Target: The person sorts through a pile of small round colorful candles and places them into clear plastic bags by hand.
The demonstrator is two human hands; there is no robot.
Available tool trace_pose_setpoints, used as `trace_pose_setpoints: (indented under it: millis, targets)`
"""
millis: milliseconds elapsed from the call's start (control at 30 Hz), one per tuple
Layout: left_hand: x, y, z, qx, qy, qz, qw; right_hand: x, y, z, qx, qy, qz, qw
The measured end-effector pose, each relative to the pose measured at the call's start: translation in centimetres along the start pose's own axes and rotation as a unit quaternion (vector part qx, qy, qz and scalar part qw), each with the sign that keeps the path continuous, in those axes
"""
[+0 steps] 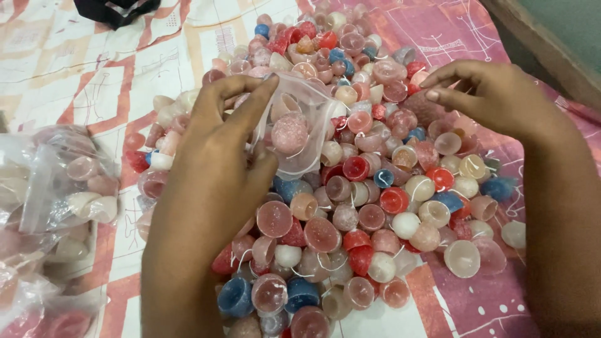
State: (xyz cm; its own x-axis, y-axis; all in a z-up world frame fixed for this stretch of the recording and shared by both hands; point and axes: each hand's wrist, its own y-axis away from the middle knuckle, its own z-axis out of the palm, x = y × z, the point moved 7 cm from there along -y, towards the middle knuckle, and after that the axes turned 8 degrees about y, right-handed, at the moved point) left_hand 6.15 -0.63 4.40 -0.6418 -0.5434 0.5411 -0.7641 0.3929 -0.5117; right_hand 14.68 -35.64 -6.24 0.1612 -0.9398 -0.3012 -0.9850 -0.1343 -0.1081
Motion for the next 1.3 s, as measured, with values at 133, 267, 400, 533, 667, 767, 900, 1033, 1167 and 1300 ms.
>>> trace_pose_setpoints:
  millis: [133, 267, 400, 533, 667, 767, 900, 1033, 1167, 1300]
  targets:
    - [0.7, 0.2, -0.3, 0.019, -0.052, 0.058, 0.997, 2.9, 0.4, 2.1, -0.156, 0.011, 0.032, 0.987]
    - [0.1, -0.2, 0.6, -0.034, 0.022, -0.049, 0.998, 1.6, 1.5, 3.4, -0.293, 0.028, 0.042, 0.955]
    - [0.3, -0.1, 0.8, -0.030, -0.005, -0.012, 0.999, 0.4, 1.9, 3.4, -0.308, 0.105, 0.045, 0.945]
    - [0.4, -0.1, 0.9, -0.035, 0.015, -0.031, 0.999, -0.6, 2.0, 4.0, -0.315, 0.121, 0.097, 0.937]
    - [0.6, -0.1, 0.7, -0.027, 0.006, -0.014, 1.000, 0.3, 2.2, 3.8, -0.314, 0.133, 0.084, 0.936]
    - [0.0, -0.1, 1.0, -0.039, 0.015, -0.043, 0.998, 0.8, 2.2, 2.3, -0.269, 0.135, 0.059, 0.952]
    - [0.2, 0.2, 1.0, -0.014, 0.015, 0.018, 1.000, -5.1, 2.9, -0.7, -0.088, -0.023, -0.108, 0.990]
    - [0.4, 0.2, 0.9, 0.000, 0.004, 0.037, 0.999, -15.3, 4.1, -1.9, 0.061, -0.117, -0.260, 0.956]
    - [-0.8, 0.0, 1.2, -0.024, 0.052, -0.022, 0.998, -20.7, 3.7, -1.7, 0.215, 0.086, -0.323, 0.918]
    - [-1.8, -0.5, 0.1, 0.019, 0.040, -0.011, 0.999, -20.3, 2.6, -1.9, 0.260, 0.200, -0.359, 0.874]
